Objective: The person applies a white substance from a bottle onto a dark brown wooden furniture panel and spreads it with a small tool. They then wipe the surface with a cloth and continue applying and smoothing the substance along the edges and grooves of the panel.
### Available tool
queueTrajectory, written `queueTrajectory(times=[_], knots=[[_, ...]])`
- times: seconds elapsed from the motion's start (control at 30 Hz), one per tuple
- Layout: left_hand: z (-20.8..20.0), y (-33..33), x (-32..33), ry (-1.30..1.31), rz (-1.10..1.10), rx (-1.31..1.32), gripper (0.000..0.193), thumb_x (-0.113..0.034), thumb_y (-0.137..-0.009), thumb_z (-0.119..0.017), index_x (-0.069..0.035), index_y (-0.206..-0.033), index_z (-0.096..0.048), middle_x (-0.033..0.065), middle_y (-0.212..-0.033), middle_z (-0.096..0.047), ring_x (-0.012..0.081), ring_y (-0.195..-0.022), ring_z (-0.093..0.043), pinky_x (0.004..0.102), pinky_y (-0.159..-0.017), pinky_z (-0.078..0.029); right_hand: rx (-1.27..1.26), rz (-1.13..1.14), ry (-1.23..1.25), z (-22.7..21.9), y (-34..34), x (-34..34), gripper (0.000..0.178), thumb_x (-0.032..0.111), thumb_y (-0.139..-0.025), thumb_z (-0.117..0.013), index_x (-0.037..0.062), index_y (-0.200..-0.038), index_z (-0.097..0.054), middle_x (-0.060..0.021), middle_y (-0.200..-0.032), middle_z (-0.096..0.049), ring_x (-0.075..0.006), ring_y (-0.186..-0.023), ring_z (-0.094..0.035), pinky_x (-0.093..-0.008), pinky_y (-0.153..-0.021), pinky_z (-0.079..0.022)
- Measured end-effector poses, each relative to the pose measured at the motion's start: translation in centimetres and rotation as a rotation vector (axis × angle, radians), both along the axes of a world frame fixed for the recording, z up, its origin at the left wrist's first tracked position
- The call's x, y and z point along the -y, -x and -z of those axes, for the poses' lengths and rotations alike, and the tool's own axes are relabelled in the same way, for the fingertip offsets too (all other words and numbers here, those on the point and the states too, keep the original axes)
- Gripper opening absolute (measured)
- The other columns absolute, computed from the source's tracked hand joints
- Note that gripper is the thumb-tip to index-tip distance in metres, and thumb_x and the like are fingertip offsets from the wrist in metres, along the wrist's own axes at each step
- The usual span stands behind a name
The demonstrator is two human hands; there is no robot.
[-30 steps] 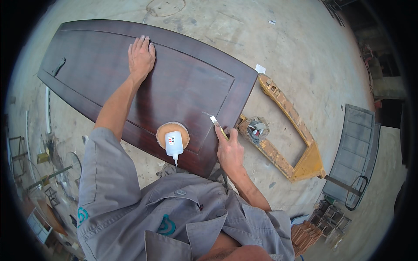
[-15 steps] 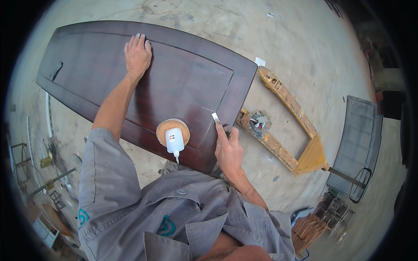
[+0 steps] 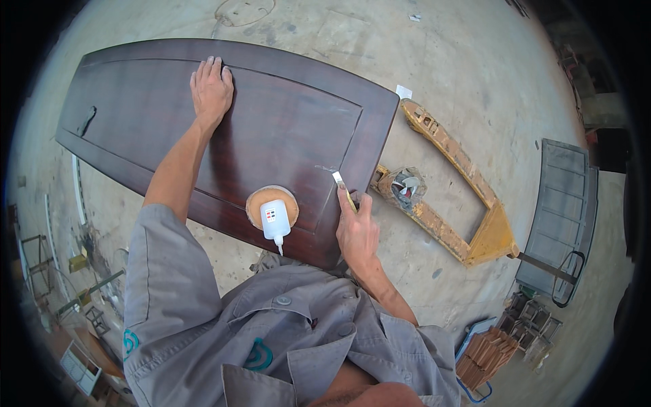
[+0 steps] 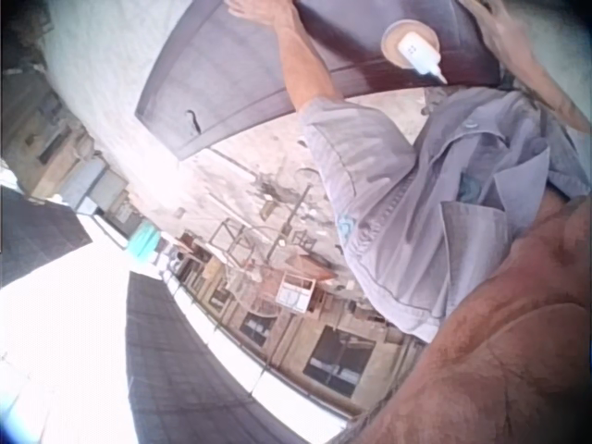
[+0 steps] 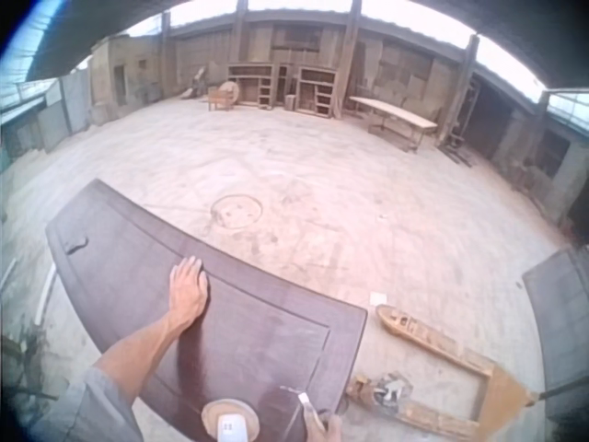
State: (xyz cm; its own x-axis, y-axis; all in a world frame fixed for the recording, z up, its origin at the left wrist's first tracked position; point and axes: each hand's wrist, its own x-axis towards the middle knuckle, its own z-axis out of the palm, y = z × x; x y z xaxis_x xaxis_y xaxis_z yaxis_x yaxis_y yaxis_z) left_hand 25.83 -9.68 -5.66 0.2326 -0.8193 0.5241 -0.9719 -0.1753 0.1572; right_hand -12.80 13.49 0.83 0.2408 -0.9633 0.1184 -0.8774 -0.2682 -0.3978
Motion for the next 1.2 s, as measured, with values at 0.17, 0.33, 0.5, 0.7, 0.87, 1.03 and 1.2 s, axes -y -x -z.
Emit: queueTrajectory(times=[0.17, 0.33, 0.5, 0.7, 0.87, 1.03, 1.2], knots=[[-0.1, -0.1, -0.2, 0.022, 0.022, 0.013, 0.043, -0.029, -0.105, -0.051, -0.003, -0.136, -0.064, 0.0152, -0.145, -0.061, 0.0328, -0.14, -0.05, 0.0505, -0.119, -0.033, 0.014, -0.004, 0.03, 0.4, 0.1, -0.3, 0.059, -0.002, -0.085, -0.064, 0.0132, -0.141, -0.06, -0.0165, -0.119, -0.055, -0.0362, -0.08, -0.07, -0.0462, -0.059, -0.06], [-0.2, -0.1, -0.3, 0.019, 0.03, -0.007, 0.043, -0.029, -0.105, -0.051, -0.003, -0.136, -0.064, 0.0146, -0.145, -0.061, 0.0327, -0.141, -0.05, 0.0505, -0.12, -0.032, -0.013, 0.008, 0.009, 0.0, -0.3, 0.4, 0.06, -0.003, -0.084, -0.064, 0.0125, -0.142, -0.06, -0.0162, -0.119, -0.055, -0.0358, -0.079, -0.07, -0.0459, -0.058, -0.06], [0.0, -0.1, -0.2, 0.002, 0.015, -0.024, 0.043, -0.03, -0.105, -0.051, -0.004, -0.137, -0.064, 0.0144, -0.146, -0.06, 0.032, -0.142, -0.048, 0.0504, -0.12, -0.032, 0.005, 0.014, 0.008, -0.3, -0.5, 0.2, 0.061, -0.004, -0.084, -0.065, 0.0119, -0.142, -0.06, -0.0152, -0.117, -0.056, -0.0342, -0.083, -0.07, -0.0455, -0.057, -0.059], [0.3, -0.4, 0.2, 0.01, 0.022, -0.033, 0.043, -0.029, -0.105, -0.051, -0.004, -0.137, -0.064, 0.0141, -0.147, -0.059, 0.0316, -0.142, -0.048, 0.05, -0.121, -0.031, 0.003, 0.005, 0.015, 0.4, -0.2, -0.4, 0.061, -0.004, -0.083, -0.065, 0.0111, -0.142, -0.061, -0.0141, -0.114, -0.055, -0.0336, -0.091, -0.067, -0.0446, -0.058, -0.06], [-0.2, -0.4, 0.1, 0.0, 0.033, -0.034, 0.043, -0.029, -0.105, -0.051, -0.004, -0.137, -0.064, 0.014, -0.147, -0.06, 0.0314, -0.142, -0.048, 0.05, -0.121, -0.031, 0.018, -0.01, 0.036, 0.2, -0.2, 0.4, 0.06, -0.004, -0.084, -0.066, 0.0102, -0.142, -0.06, -0.0149, -0.112, -0.055, -0.0337, -0.091, -0.067, -0.0451, -0.059, -0.06], [-0.2, -0.2, -0.3, 0.014, 0.025, -0.035, 0.043, -0.029, -0.105, -0.053, -0.004, -0.137, -0.064, 0.015, -0.145, -0.06, 0.0329, -0.141, -0.05, 0.0488, -0.119, -0.033, 0.178, 0.007, 0.051, -0.2, -0.2, 1.5, 0.053, -0.003, -0.09, -0.064, 0.0073, -0.142, -0.059, -0.018, -0.11, -0.055, -0.0367, -0.089, -0.066, -0.0467, -0.064, -0.058], [-0.2, -0.1, -0.2, 0.036, 0.023, -0.047, 0.044, -0.03, -0.104, -0.053, -0.004, -0.137, -0.064, 0.0151, -0.146, -0.06, 0.0328, -0.14, -0.05, 0.0492, -0.12, -0.033, 0.281, -0.075, 0.11, -0.6, 2.7, 3.6, 0.051, -0.001, -0.093, -0.064, 0.0105, -0.143, -0.059, -0.0182, -0.111, -0.056, -0.0383, -0.089, -0.067, -0.0463, -0.069, -0.057]])
